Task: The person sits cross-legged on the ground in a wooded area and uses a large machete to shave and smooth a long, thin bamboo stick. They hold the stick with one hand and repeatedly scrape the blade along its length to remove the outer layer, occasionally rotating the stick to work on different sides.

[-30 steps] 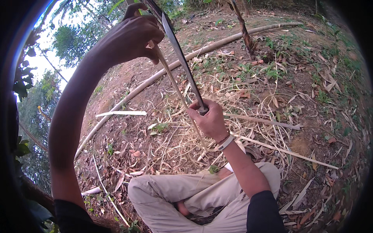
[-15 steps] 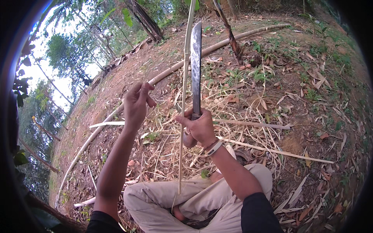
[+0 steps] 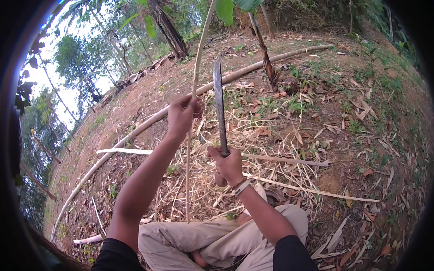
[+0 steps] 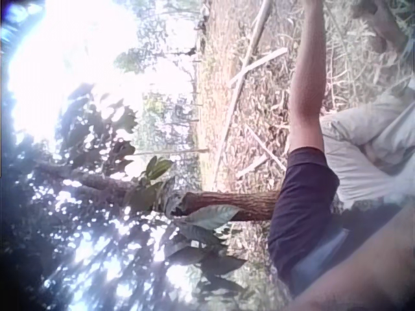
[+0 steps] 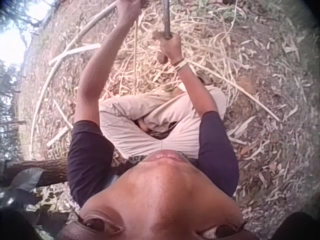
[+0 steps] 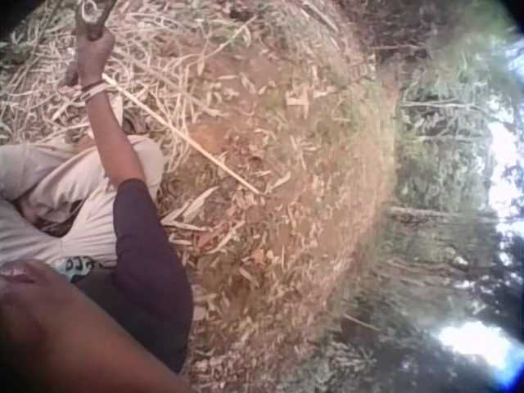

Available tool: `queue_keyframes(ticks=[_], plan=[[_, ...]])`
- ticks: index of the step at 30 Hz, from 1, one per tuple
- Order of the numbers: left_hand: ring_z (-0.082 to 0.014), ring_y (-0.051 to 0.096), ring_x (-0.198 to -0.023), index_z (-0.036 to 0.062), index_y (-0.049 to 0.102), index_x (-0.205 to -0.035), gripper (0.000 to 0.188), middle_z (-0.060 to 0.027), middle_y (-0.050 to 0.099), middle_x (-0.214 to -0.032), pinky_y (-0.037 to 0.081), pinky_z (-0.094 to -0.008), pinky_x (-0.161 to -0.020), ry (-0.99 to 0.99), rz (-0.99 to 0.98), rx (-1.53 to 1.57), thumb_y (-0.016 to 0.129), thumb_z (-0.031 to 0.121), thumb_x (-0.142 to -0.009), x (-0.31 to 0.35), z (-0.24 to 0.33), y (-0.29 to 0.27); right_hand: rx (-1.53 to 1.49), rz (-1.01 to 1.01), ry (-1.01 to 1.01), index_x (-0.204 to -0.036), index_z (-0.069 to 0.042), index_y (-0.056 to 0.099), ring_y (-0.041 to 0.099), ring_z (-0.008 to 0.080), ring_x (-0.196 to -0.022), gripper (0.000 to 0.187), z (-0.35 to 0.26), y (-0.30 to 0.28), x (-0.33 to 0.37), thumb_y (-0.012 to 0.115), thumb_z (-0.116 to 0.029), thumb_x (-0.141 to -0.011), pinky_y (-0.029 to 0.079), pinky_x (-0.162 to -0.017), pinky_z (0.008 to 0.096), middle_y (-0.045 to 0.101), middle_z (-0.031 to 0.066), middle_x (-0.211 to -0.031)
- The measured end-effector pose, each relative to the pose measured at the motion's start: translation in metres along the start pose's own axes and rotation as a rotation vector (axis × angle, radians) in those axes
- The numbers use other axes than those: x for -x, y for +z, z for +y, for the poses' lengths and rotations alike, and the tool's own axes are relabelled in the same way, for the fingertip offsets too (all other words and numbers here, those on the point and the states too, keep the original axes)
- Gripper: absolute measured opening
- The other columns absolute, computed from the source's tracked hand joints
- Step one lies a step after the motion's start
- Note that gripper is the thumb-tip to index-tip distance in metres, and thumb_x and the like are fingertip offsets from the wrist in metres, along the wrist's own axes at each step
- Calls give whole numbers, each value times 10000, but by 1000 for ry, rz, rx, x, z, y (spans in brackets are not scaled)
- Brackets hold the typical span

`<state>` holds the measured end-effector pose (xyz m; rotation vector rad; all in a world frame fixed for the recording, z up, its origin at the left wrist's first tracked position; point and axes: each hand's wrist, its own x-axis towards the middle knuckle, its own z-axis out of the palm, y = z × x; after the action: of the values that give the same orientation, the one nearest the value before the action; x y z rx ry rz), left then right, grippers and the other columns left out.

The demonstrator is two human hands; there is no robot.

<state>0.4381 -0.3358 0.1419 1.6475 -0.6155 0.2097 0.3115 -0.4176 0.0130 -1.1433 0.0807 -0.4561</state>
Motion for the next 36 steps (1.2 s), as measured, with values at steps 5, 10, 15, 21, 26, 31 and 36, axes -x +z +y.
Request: queue_keyframes(ticks=[5, 10, 15, 21, 26, 31, 36], plan=[[-81, 518, -506, 42, 619, -1263, 304, -21, 605, -708, 377, -235, -429, 331, 58, -627, 530, 168, -1002, -96, 62, -90, -93, 123, 45, -817, -13, 648, 457, 50, -394, 221, -8, -14, -6, 739, -205, -879, 324, -359, 219, 596, 35, -579], [-28, 259, -449, 59, 591, -1214, 267, 88, 322, -584, 211, -215, -385, -272, -208, -187, 467, 201, -1024, -59, 110, -148, -160, 245, 9, -750, -48, 575, 456, 70, -382, 272, -14, -34, -17, 732, -222, -887, 328, -354, 225, 540, 13, -539], [-15, 257, -427, 76, 589, -1018, 212, 83, 336, -588, 185, -201, -375, -312, -45, -51, 505, 270, -1036, -5, 71, -199, -102, 265, -89, -798, -34, 609, 449, 75, -405, 250, -22, -28, -13, 713, -235, -904, 359, -381, 230, 505, -1, -544], [-157, 599, -624, 75, 521, -1019, 153, -57, 607, -740, 496, -307, -552, 110, 244, 201, 500, 226, -1035, -88, 64, -177, 82, 202, -186, -798, -20, 640, 447, 33, -426, 252, -23, -26, 0, 737, -237, -881, 320, -401, 223, 511, -38, -522], [-172, 561, -590, 67, 426, -1124, 168, -95, 574, -746, 470, -321, -517, 194, 479, 312, 445, 215, -1048, -123, 101, -184, 354, 155, -292, -802, -11, 677, 355, 22, -474, 247, -2, -32, -3, 736, -238, -879, 250, -453, 250, 437, -76, -517], [-136, 442, -588, 65, 412, -1177, 207, -58, 466, -781, 393, -313, -493, 155, 723, 359, 420, 230, -1053, -116, 87, -199, 304, -9, -152, -783, -19, 685, 367, 19, -462, 252, 0, -23, 3, 729, -249, -875, 261, -433, 254, 451, -81, -515], [-173, 458, -638, 46, 412, -1134, 167, -103, 468, -901, 415, -323, -504, 97, 828, 372, 391, 185, -1044, -109, 81, -219, 271, -132, -50, -822, -15, 667, 473, 40, -436, 208, 2, -23, 7, 732, -203, -881, 350, -410, 211, 551, -29, -555]])
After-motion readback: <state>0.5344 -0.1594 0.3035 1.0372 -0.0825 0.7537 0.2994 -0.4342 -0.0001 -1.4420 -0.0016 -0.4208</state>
